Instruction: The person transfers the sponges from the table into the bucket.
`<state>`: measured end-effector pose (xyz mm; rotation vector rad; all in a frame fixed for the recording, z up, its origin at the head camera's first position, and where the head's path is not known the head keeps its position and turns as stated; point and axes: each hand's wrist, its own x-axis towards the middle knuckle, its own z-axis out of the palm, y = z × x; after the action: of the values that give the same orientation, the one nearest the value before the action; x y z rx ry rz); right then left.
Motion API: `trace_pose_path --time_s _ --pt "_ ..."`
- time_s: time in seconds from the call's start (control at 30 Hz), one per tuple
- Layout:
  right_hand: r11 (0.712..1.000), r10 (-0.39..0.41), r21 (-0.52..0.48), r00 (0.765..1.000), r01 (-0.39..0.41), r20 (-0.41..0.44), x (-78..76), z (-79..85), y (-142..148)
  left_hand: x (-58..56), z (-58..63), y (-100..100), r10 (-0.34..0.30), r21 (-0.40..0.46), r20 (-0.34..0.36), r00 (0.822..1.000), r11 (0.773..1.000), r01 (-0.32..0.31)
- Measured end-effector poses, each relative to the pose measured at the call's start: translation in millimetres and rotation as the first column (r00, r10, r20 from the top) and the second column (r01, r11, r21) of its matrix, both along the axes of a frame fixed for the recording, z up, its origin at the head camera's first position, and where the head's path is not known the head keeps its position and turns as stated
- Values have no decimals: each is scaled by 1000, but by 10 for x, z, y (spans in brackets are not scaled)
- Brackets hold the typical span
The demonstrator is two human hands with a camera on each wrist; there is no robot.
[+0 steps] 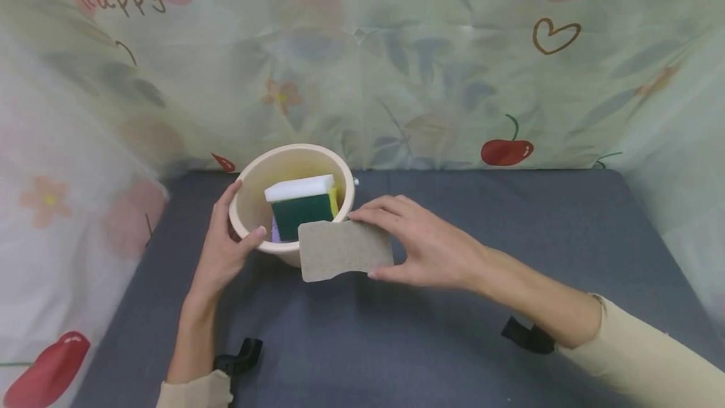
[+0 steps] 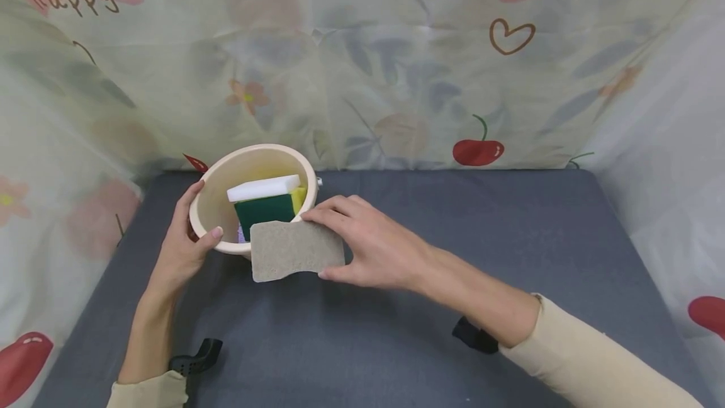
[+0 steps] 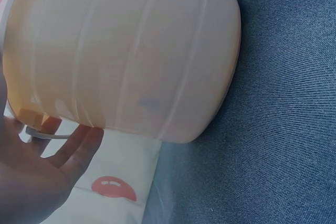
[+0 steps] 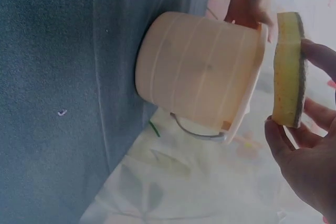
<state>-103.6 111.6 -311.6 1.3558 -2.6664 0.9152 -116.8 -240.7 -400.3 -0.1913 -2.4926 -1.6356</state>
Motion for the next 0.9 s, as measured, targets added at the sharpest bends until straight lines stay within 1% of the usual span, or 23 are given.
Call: trace_pose_path --time_s 0.17,0.33,0.6,0.83,0.9 --pt "1000 -4 -18 1000 3 -18 -54 28 -29 -6 0 4 -1 10 0 1000 1000 1" --pt "1000 -24 -16 999 24 -38 -120 63 -79 0 9 4 0 23 6 1000 1000 -1" --pt "999 -38 -35 998 36 -49 -214 106 -187 4 28 9 -5 51 3 1000 999 5" --pt "994 -110 -16 993 109 -51 -308 127 -294 6 19 2 0 41 17 1000 999 0" --pt "993 -120 -13 992 119 -48 -336 131 -321 8 17 0 2 36 24 1000 999 -3"
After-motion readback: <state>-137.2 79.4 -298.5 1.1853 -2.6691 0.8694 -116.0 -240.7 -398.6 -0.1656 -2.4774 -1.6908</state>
